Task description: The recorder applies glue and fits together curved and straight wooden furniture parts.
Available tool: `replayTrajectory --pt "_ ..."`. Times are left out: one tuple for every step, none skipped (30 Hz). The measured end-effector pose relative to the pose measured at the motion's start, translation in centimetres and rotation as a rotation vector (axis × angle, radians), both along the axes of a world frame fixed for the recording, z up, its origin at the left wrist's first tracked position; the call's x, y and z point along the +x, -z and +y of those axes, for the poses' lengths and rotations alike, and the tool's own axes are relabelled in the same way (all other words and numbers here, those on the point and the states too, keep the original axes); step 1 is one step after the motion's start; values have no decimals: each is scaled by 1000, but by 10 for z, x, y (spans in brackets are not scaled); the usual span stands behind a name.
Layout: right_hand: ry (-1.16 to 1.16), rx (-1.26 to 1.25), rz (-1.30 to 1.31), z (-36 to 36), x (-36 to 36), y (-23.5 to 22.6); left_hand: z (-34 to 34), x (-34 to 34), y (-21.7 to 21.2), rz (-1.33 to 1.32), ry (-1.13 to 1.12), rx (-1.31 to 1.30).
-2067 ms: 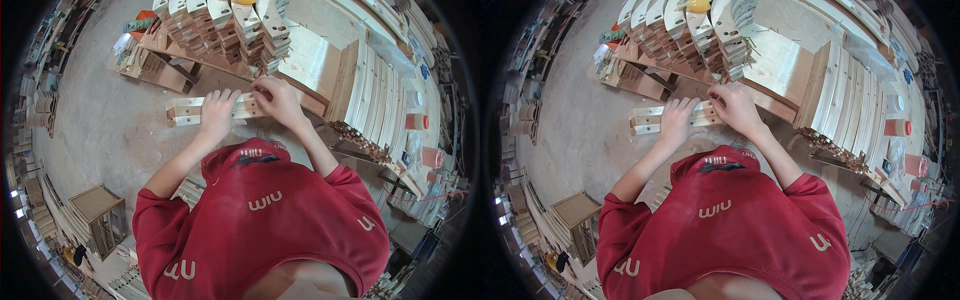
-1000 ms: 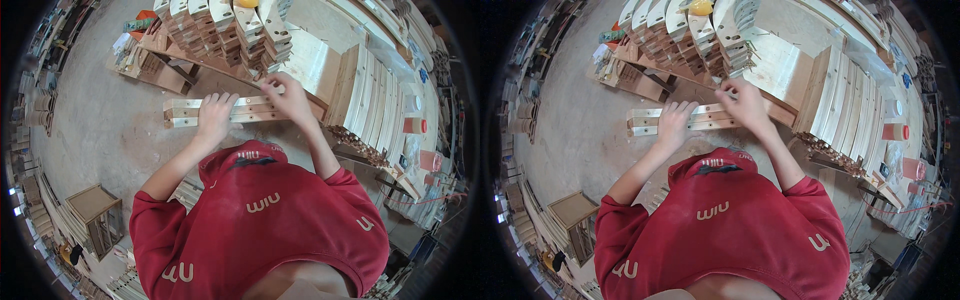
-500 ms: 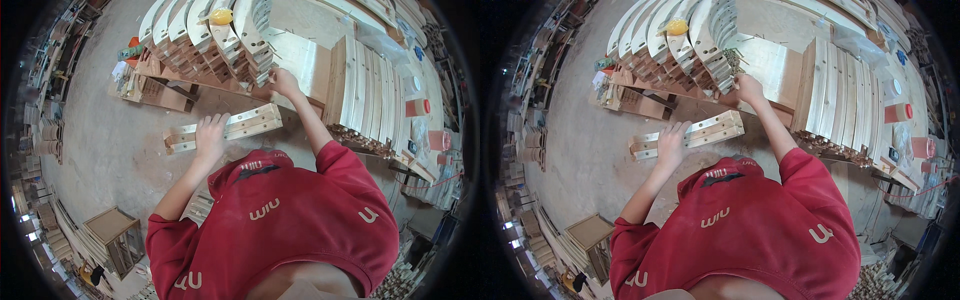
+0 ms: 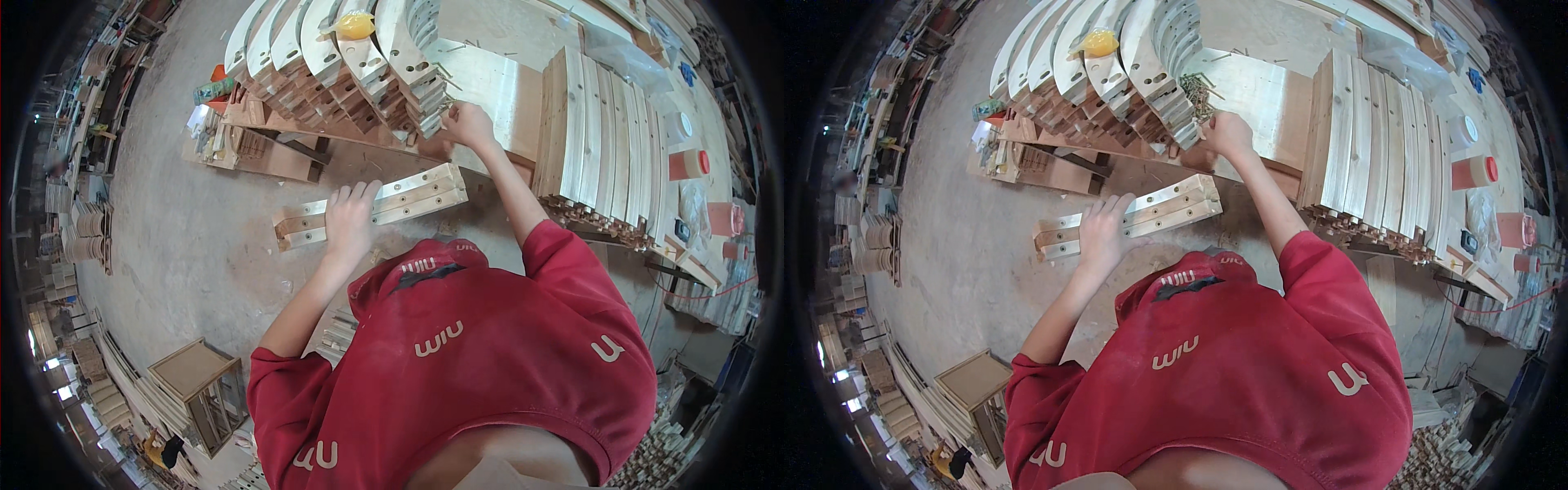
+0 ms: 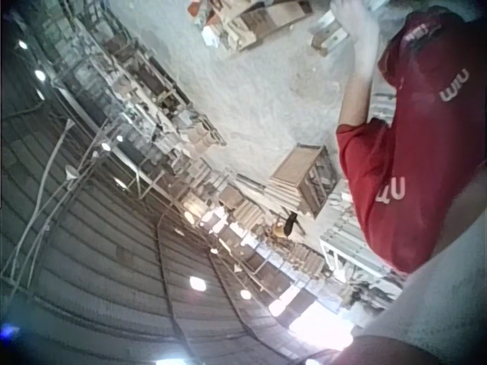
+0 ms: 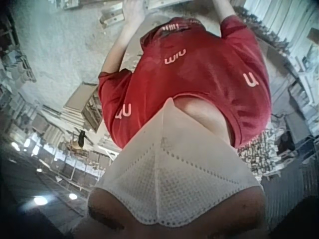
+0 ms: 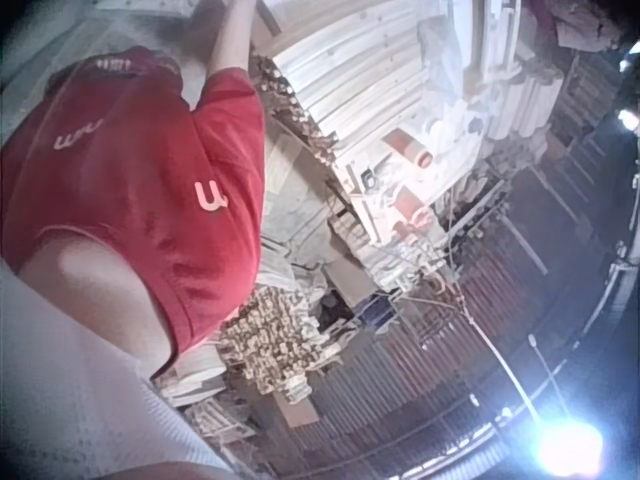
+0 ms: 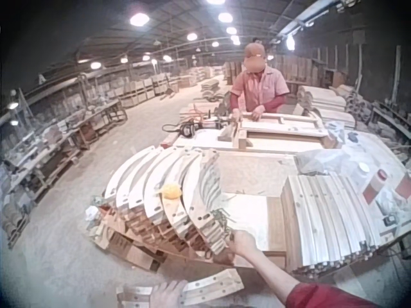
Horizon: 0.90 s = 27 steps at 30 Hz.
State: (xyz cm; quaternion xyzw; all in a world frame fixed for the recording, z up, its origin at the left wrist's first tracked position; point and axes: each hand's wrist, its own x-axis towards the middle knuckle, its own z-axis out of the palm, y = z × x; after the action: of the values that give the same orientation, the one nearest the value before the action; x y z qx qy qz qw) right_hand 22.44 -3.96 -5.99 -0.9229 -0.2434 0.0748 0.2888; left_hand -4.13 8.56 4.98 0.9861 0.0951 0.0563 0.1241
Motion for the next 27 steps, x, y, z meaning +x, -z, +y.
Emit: replayTrajectory --pt "1 -1 2 1 -2 -2 0 0 0 -12 12 0" --pt "-17 14 -32 2 -4 -5 -1 0 -1 -11 13 -1" --pt "-35 30 -66 2 -5 -7 -1 1 -1 -5 15 4" --pt "-32 30 -66 2 -3 -5 -2 1 -1 0 18 9" --pt "-40 38 -21 3 0 -2 -2 2 -1 0 21 9" --pt "-47 47 24 3 2 1 -3 3 -2 -5 24 4" --pt "-47 47 24 3 1 -2 -3 3 -2 -9 22 0" --pt "-36 -29 5 2 1 -7 -3 3 -1 -8 22 0" --pt "-24 -105 -15 1 1 -11 -3 3 0 -8 26 -12" --pt "-24 -105 -15 -2 1 -8 -2 3 0 -9 29 -23" --pt "-11 -90 -36 -9 3 -4 -3 4 -1 -9 30 -23" --pt "4 -76 -57 -18 5 -1 -5 5 -3 -21 28 -45" --pt "-1 -78 -57 -28 6 -6 -5 6 -5 -33 19 -69" --pt "-55 -14 43 -39 4 -20 -5 6 -6 -34 10 -71" --pt "-106 48 145 -49 0 -37 -4 8 -5 -18 2 -81" --pt "-126 145 363 -54 -8 -64 -5 6 -4 0 -15 -90" --pt "-140 239 583 -60 -19 -95 -5 4 -3 4 -27 -95" --pt "-165 343 572 -63 -34 -121 -5 3 -1 -18 -30 -105" --pt "-179 450 556 -63 -50 -141 -4 6 0 -42 -21 -115" --pt "-171 451 558 -61 -64 -151 -4 10 0 -38 -14 -117" --pt "-216 547 561 -54 -80 -158 -5 10 1 -58 -13 -118" --pt "-248 645 559 -48 -94 -162 -6 12 0 -75 0 -120" --pt "-314 583 471 -39 -107 -163 -7 13 1 -71 10 -123" --pt "-316 571 459 -28 -120 -157 -9 16 2 -92 19 -167" --pt "-309 488 414 -19 -130 -158 -9 17 3 -113 25 -212" --pt "-335 497 396 -11 -133 -143 -11 19 2 -112 36 -213" --pt "-325 498 392 -8 -136 -136 -12 20 2 -166 49 -212"
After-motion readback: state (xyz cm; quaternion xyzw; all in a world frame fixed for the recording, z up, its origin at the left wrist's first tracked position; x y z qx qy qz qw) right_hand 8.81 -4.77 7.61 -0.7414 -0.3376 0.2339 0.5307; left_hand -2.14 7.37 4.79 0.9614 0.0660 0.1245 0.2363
